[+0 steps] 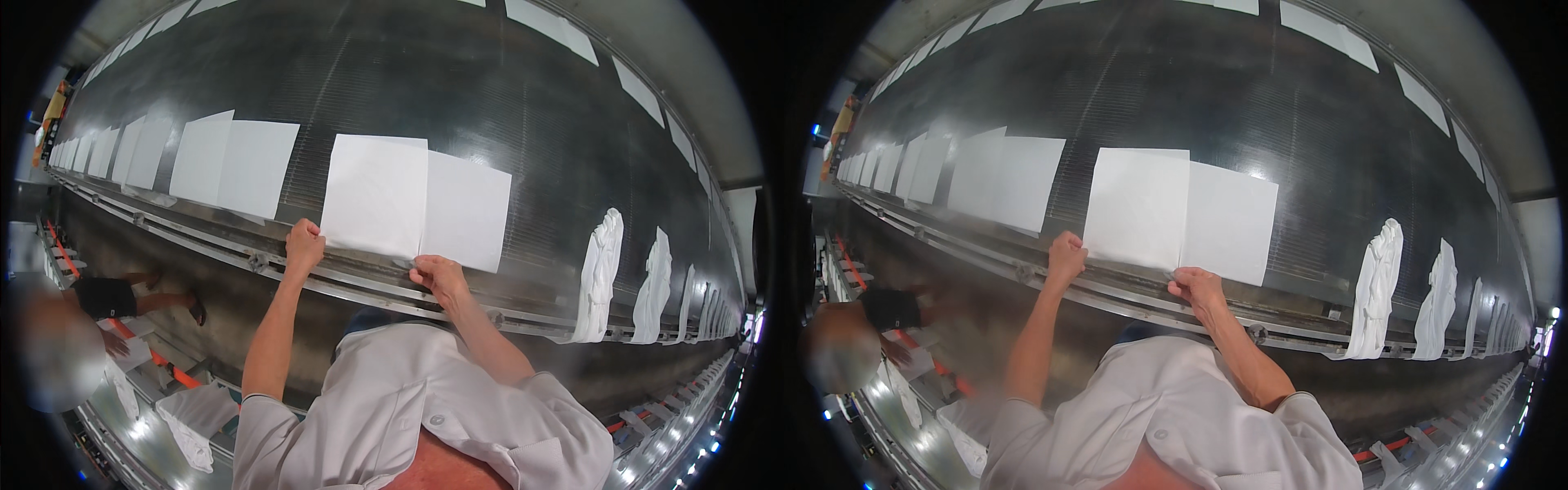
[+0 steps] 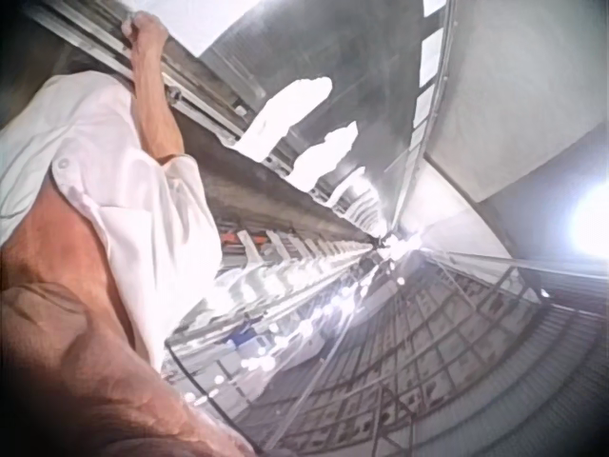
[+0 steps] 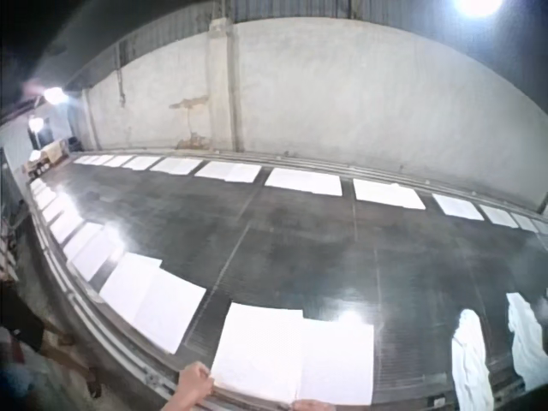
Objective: The person folds white sheets on a moving conveyor belt in a commercial laundry setting. They repeatedly pick up each sheet, align the edges, fold it in half, and place it on the belt. Another worker is visible in the background performing similar tasks.
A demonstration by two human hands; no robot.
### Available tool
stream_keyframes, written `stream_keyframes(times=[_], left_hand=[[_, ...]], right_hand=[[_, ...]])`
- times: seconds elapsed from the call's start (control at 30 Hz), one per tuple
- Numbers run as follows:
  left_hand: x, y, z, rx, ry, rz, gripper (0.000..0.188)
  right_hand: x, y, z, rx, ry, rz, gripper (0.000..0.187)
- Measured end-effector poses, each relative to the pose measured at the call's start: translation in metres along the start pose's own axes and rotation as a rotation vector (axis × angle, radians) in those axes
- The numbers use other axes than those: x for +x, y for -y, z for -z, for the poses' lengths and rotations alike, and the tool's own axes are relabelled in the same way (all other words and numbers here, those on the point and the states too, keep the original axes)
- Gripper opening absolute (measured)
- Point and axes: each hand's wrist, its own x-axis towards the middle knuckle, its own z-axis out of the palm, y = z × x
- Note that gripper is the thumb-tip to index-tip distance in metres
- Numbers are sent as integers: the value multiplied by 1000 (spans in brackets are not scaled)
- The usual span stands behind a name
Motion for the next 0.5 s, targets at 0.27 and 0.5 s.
stream_keyframes(times=[0.27, 0.5], left_hand=[[6, 11, 4, 31, 50, -76, 13], [-3, 1, 5, 126, -26, -155, 13]], right_hand=[[-10, 1, -12, -291, -121, 98, 8], [-26, -12, -29, -1192, -442, 661, 15]])
